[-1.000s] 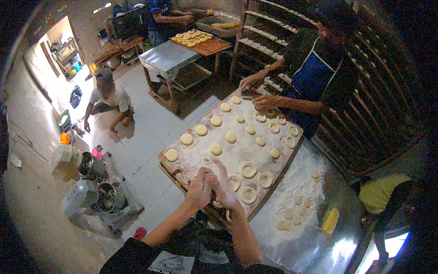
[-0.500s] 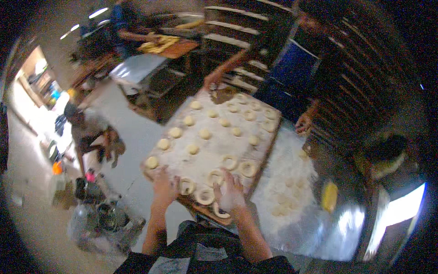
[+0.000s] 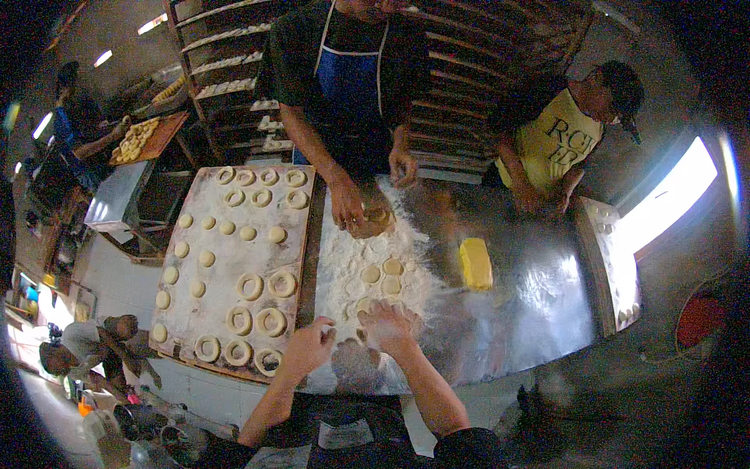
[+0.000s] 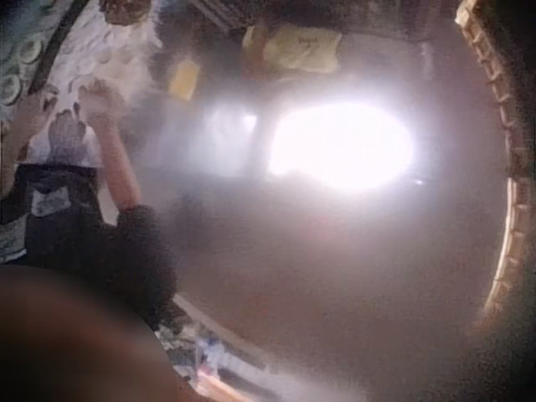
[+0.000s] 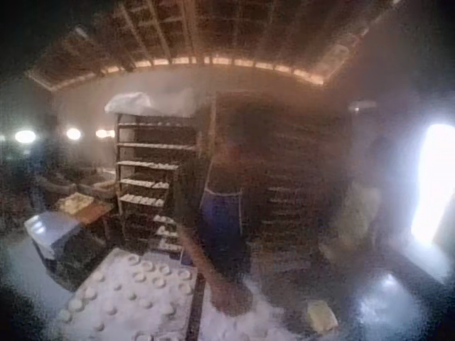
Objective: The person shapes small dough pieces into ring shapes by hand and places them on a floured wooden board. The person repeatedly picks up dough, forms rings, and arranges them in rows on the board while coworkers work nearby.
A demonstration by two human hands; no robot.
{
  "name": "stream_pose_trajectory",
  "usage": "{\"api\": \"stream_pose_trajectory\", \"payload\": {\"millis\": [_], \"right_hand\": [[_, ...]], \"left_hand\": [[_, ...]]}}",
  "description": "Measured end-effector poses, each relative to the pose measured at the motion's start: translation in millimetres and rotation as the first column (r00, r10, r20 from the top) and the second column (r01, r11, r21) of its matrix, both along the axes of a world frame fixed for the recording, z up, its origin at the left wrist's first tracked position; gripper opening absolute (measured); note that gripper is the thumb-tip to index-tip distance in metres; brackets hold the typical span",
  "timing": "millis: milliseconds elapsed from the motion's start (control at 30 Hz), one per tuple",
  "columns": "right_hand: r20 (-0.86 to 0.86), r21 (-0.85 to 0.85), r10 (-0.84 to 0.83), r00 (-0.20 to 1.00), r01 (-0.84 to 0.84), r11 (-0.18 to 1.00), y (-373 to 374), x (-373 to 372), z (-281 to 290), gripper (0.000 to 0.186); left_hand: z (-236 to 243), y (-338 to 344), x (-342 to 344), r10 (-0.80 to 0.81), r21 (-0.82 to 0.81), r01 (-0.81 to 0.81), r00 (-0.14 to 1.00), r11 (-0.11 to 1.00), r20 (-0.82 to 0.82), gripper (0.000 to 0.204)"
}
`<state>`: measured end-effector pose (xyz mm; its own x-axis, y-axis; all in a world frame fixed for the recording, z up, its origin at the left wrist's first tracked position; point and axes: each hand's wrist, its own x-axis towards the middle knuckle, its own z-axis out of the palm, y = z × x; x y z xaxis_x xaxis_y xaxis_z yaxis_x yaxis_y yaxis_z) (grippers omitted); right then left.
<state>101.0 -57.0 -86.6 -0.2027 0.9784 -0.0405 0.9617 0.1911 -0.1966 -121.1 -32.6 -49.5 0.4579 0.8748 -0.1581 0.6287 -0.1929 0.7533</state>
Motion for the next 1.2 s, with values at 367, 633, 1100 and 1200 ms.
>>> {"api": "stream_pose_trajectory", "payload": {"millis": [367,633,1100,1200], "right_hand": [[-0.881,-0.452,-0.436,0.186,-0.056,0.89,-4.4,39.3,20.6,0.043],[-0.981,-0.105,-0.114,0.157,0.062,0.993,11.0,12.0,9.2,0.047],[-0.964,-0.069,-0.146,-0.221,-0.325,0.943,25.1,-50.7,36.3,0.066],[-0.958,0.225,0.277,0.079,-0.396,0.89,44.1,-92.6,33.1,0.063]], "left_hand": [[14.3,-31.7,69.2,0.23,-0.093,-0.211,0.893,0.973,0.386,0.029],[10.9,-24.2,99.1,0.347,0.513,-0.443,0.896,0.736,0.275,0.059],[-7.6,-25.3,36.7,0.371,0.456,-0.547,0.827,0.702,0.422,0.039],[0.1,-15.0,4.2,0.518,0.139,-0.717,0.609,0.683,0.601,0.033]]}}
